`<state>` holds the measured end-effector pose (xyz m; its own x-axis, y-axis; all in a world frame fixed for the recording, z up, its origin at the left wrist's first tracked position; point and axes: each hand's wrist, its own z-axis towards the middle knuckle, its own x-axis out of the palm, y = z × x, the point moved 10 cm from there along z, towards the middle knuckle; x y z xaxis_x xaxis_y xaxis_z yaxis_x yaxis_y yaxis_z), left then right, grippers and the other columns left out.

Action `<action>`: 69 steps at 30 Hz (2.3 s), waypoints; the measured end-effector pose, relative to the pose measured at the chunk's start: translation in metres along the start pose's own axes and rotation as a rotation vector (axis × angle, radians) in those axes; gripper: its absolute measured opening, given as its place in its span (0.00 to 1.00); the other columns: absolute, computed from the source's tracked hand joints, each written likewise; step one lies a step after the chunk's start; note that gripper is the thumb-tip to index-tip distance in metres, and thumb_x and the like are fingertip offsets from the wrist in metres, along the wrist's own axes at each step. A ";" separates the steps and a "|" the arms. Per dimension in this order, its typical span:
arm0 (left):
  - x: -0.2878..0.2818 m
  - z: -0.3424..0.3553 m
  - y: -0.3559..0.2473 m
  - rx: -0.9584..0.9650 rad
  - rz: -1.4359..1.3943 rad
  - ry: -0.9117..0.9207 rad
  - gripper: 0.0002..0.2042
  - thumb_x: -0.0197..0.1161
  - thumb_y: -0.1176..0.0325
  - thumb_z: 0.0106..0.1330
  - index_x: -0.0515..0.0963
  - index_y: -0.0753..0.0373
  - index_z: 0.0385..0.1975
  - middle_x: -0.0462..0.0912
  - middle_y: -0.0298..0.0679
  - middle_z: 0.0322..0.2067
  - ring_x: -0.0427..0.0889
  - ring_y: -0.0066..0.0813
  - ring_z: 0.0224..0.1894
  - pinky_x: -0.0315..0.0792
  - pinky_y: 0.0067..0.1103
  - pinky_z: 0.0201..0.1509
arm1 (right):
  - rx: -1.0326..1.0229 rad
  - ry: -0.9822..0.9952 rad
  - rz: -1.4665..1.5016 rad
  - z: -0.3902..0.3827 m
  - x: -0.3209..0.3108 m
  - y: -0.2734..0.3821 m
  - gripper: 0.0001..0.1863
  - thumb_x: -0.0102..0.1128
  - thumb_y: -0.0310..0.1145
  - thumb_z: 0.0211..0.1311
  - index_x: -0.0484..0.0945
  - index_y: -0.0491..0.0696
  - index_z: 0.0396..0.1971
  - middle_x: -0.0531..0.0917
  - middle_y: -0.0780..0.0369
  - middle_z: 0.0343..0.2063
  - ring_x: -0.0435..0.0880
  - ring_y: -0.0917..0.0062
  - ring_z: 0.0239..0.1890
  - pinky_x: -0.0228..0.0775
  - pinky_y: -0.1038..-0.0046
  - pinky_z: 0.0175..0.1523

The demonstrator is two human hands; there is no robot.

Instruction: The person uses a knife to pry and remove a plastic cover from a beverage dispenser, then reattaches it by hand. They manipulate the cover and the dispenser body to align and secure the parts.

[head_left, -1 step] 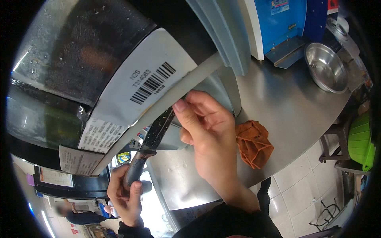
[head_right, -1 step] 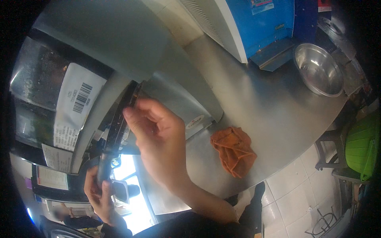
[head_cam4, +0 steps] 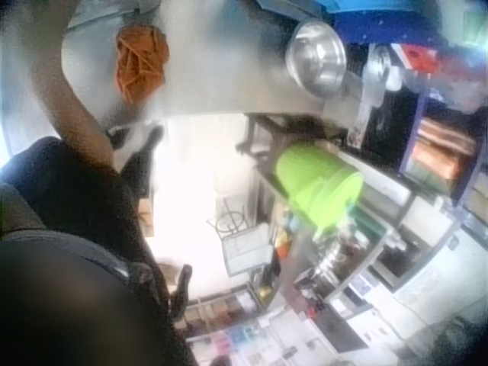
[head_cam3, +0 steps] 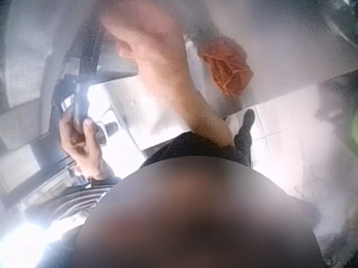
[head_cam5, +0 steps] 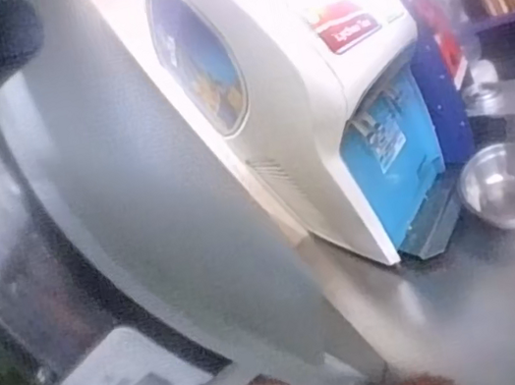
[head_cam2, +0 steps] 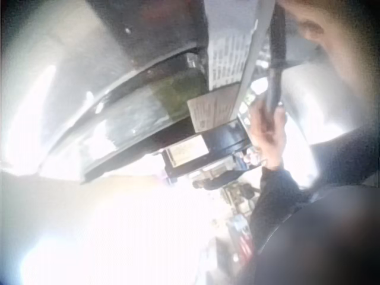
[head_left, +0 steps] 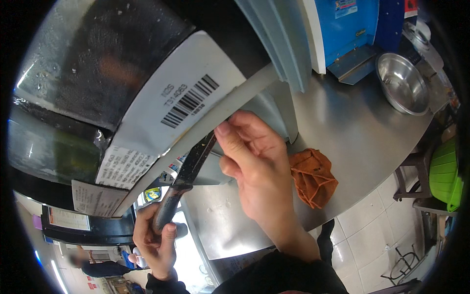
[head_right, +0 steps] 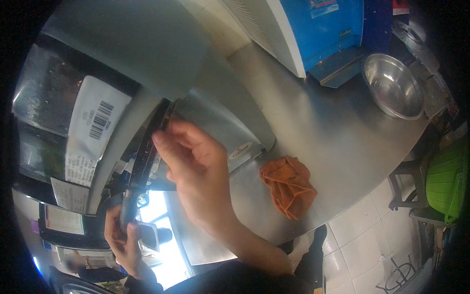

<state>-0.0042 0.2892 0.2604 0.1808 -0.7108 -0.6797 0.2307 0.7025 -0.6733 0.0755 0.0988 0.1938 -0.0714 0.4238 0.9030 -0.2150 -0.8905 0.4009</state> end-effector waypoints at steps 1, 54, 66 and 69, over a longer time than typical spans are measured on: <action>0.008 0.001 0.006 -0.047 -0.106 0.077 0.27 0.61 0.51 0.58 0.68 0.72 0.42 0.72 0.37 0.25 0.69 0.17 0.20 0.62 0.13 0.19 | 0.031 0.033 0.111 0.003 0.001 -0.005 0.09 0.56 0.32 0.60 0.77 0.45 0.38 0.80 0.67 0.31 0.65 0.92 0.19 0.49 0.90 0.23; -0.002 0.017 0.017 -0.040 -0.174 -0.027 0.18 0.64 0.58 0.57 0.72 0.69 0.32 0.71 0.29 0.17 0.63 0.09 0.14 0.51 0.08 0.17 | -0.088 -0.017 -0.128 0.001 0.008 0.012 0.14 0.52 0.32 0.63 0.74 0.39 0.43 0.72 0.71 0.20 0.55 0.92 0.19 0.47 0.87 0.24; 0.049 -0.004 0.033 -0.767 -1.093 0.626 0.27 0.40 0.51 0.69 0.65 0.80 0.37 0.67 0.38 0.15 0.56 0.12 0.09 0.53 0.10 0.08 | 0.091 0.252 0.495 0.010 0.020 -0.012 0.11 0.48 0.31 0.65 0.72 0.45 0.44 0.72 0.71 0.29 0.59 0.90 0.25 0.53 0.86 0.30; 0.035 0.004 0.032 -0.590 -0.904 0.533 0.23 0.45 0.54 0.68 0.66 0.77 0.33 0.57 0.29 0.12 0.50 0.09 0.11 0.42 0.10 0.09 | 0.170 0.253 0.424 0.009 0.016 -0.019 0.11 0.48 0.33 0.65 0.72 0.46 0.43 0.72 0.71 0.30 0.59 0.91 0.25 0.52 0.86 0.30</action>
<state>0.0132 0.2865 0.2157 -0.2709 -0.9483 0.1654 -0.4280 -0.0353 -0.9031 0.0875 0.1207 0.2026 -0.3558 0.0282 0.9341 0.0440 -0.9979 0.0469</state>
